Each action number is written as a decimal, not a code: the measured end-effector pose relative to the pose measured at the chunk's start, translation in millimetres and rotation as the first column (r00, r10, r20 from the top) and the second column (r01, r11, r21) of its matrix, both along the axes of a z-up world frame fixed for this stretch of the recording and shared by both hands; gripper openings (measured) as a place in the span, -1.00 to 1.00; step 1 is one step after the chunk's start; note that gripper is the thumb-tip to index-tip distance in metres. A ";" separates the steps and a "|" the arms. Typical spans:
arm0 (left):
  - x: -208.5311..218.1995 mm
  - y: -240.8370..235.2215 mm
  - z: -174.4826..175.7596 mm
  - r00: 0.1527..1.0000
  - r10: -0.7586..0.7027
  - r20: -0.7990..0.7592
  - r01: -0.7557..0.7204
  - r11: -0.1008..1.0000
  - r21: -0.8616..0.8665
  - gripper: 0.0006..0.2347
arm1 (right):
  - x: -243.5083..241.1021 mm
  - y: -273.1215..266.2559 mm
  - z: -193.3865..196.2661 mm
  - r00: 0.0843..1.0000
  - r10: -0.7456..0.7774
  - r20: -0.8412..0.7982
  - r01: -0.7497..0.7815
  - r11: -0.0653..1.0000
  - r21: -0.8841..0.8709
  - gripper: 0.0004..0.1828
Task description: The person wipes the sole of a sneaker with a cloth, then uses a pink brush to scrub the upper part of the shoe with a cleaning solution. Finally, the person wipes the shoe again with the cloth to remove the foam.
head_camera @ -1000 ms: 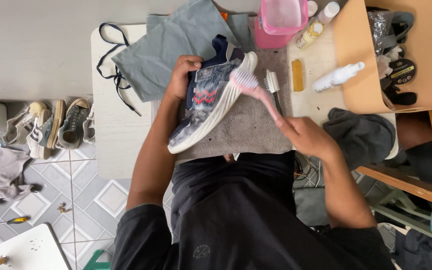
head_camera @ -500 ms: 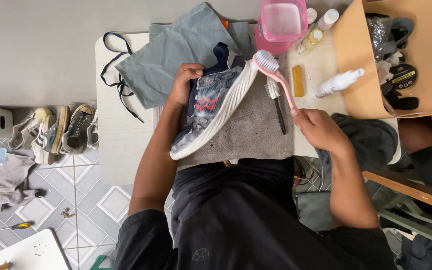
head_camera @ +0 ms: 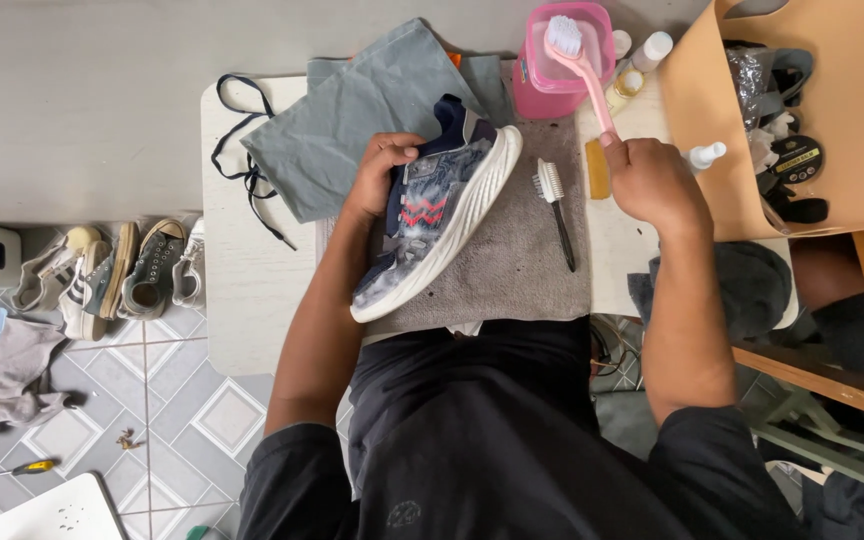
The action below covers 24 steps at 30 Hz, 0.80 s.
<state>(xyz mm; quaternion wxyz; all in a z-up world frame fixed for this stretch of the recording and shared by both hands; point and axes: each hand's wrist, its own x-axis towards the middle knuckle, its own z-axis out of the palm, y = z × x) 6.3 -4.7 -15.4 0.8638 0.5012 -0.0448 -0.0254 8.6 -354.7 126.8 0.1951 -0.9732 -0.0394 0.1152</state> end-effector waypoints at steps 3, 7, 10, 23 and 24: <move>-4.2 -1.8 8.6 1.000 -0.003 -0.006 0.003 1.000 -0.024 -0.77 | -5.2 -3.6 -2.8 0.998 -0.060 0.002 0.059 0.988 0.142 -0.33; -3.9 0.7 3.0 0.999 0.010 -0.041 -0.013 0.996 -0.086 -0.73 | -9.7 -19.5 -30.8 0.990 -0.115 -0.078 0.134 0.934 0.331 -0.38; 1.5 7.9 -9.4 0.997 0.004 -0.080 -0.011 0.996 -0.085 -0.68 | -25.5 -10.8 -31.7 0.984 -0.121 -0.130 0.173 0.818 0.548 -0.40; -0.8 2.5 -9.6 0.993 -0.020 -0.115 0.012 0.998 -0.065 -0.66 | -93.7 20.7 -41.2 0.961 0.267 -0.069 -0.226 0.906 0.358 -0.34; 1.3 3.0 -14.8 0.994 -0.022 -0.108 0.015 0.998 -0.063 -0.67 | -96.9 22.5 -38.9 0.951 0.294 -0.097 -0.241 0.901 0.361 -0.35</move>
